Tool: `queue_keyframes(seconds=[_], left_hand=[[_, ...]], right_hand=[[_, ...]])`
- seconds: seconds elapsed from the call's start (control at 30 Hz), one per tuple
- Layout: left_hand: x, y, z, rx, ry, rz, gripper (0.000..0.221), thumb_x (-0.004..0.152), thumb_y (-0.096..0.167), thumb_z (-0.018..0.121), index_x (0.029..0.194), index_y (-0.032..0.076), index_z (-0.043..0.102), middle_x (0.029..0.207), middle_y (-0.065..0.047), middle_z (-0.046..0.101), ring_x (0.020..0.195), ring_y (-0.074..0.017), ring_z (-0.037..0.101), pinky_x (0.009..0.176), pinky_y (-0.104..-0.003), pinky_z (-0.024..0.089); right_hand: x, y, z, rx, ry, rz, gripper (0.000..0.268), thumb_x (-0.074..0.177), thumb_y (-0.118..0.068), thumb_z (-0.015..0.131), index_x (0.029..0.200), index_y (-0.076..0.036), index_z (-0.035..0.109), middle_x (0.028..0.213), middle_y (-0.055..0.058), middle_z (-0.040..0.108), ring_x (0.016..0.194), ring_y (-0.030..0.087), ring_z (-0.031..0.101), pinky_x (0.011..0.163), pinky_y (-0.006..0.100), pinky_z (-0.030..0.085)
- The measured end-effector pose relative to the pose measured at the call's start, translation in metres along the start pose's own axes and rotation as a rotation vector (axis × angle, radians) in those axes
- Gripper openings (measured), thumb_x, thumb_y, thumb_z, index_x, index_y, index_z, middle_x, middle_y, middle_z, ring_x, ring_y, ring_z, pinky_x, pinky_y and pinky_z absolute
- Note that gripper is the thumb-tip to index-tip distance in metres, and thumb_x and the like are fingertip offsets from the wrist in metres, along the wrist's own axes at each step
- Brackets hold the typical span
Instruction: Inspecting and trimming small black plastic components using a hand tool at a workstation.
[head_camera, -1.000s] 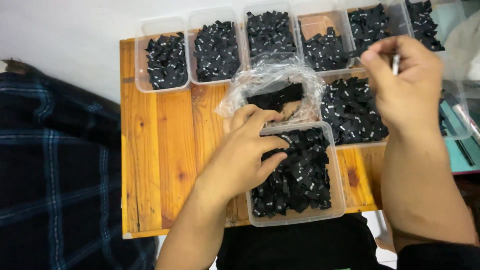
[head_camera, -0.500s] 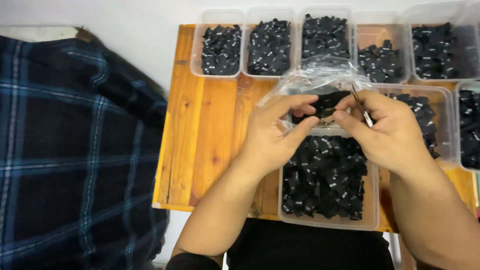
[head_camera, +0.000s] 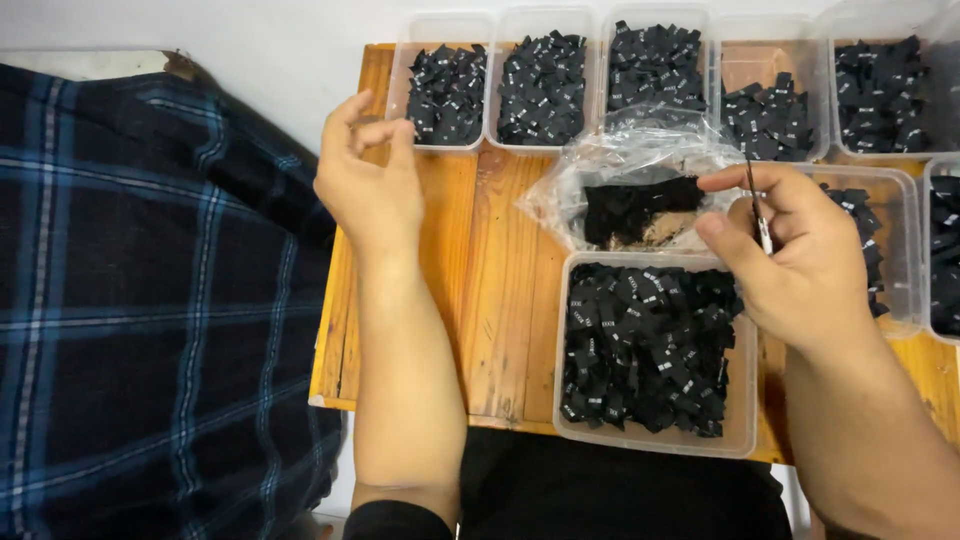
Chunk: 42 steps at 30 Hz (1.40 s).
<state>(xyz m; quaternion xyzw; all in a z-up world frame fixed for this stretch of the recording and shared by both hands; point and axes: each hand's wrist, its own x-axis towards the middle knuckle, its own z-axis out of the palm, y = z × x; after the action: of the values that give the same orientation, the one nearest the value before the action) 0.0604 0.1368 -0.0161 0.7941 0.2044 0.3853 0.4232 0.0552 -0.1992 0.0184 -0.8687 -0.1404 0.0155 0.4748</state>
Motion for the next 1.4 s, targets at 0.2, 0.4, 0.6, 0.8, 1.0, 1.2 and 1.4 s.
queue_keyframes(seconds=[0.2, 0.4, 0.6, 0.8, 1.0, 1.2, 1.4], left_hand=[[-0.004, -0.028, 0.028, 0.238, -0.110, 0.073, 0.037, 0.085, 0.013, 0.079, 0.119, 0.023, 0.067, 0.087, 0.013, 0.081, 0.118, -0.0180, 0.059, 0.099, -0.049, 0.033], [-0.007, -0.037, 0.035, 0.359, -0.192, 0.078, 0.045, 0.086, 0.031, 0.079, 0.128, 0.018, 0.070, 0.129, -0.013, 0.065, 0.136, -0.0234, 0.046, 0.104, -0.052, 0.027], [-0.038, 0.044, 0.011, -0.160, -0.547, 0.552, 0.008, 0.096, 0.026, 0.075, 0.098, 0.019, 0.076, 0.124, 0.000, 0.065, 0.123, -0.0269, 0.053, 0.110, -0.048, 0.035], [-0.069, 0.060, 0.018, -0.201, -1.080, 0.615, 0.004, 0.090, 0.019, 0.074, 0.090, 0.017, 0.078, 0.151, -0.014, 0.050, 0.146, -0.0417, 0.032, 0.121, -0.069, 0.027], [-0.070, 0.057, 0.021, -0.300, -1.039, 0.628, 0.012, 0.087, 0.008, 0.062, 0.088, 0.009, 0.074, 0.141, -0.015, 0.055, 0.136, -0.0381, 0.040, 0.116, -0.061, 0.037], [-0.070, 0.061, 0.019, -0.363, -0.890, 0.586, 0.016, 0.085, 0.000, 0.061, 0.090, 0.012, 0.070, 0.130, -0.007, 0.058, 0.123, -0.0332, 0.046, 0.109, -0.052, 0.038], [-0.075, 0.062, 0.021, -0.385, -0.798, 0.578, 0.015, 0.089, 0.001, 0.061, 0.093, 0.012, 0.070, 0.121, -0.006, 0.062, 0.117, -0.0309, 0.051, 0.107, -0.049, 0.040]], right_hand=[[-0.004, -0.002, 0.000, 0.046, 0.013, -0.008, 0.022, 0.103, -0.019, 0.067, 0.124, -0.010, 0.066, 0.083, -0.003, 0.054, 0.075, 0.008, 0.047, 0.079, 0.025, 0.040], [-0.004, 0.006, -0.003, 0.018, 0.021, -0.081, 0.021, 0.106, -0.019, 0.066, 0.124, -0.008, 0.065, 0.078, -0.002, 0.054, 0.070, 0.010, 0.047, 0.076, 0.028, 0.042], [0.008, -0.003, -0.018, -0.297, -0.413, 0.019, 0.032, 0.102, -0.027, 0.051, 0.124, -0.013, 0.070, 0.111, 0.001, 0.080, 0.097, 0.022, 0.076, 0.089, 0.039, 0.054], [0.005, 0.025, -0.015, -0.440, -0.482, -0.274, 0.026, 0.092, -0.018, 0.063, 0.117, -0.015, 0.071, 0.105, 0.000, 0.077, 0.090, 0.025, 0.072, 0.073, 0.041, 0.053], [0.000, 0.043, -0.005, -0.827, -0.466, -0.446, 0.039, 0.076, -0.024, 0.069, 0.114, -0.034, 0.074, 0.098, -0.007, 0.079, 0.089, 0.023, 0.072, 0.075, 0.043, 0.033], [-0.003, 0.040, 0.003, -1.011, -0.469, -0.419, 0.018, 0.078, -0.022, 0.069, 0.093, -0.030, 0.072, 0.073, -0.008, 0.071, 0.079, 0.023, 0.066, 0.079, 0.043, 0.030], [0.004, 0.045, 0.004, -0.786, -0.432, -0.312, 0.026, 0.082, -0.032, 0.067, 0.105, -0.027, 0.079, 0.088, -0.002, 0.079, 0.084, 0.022, 0.072, 0.082, 0.041, 0.036]])
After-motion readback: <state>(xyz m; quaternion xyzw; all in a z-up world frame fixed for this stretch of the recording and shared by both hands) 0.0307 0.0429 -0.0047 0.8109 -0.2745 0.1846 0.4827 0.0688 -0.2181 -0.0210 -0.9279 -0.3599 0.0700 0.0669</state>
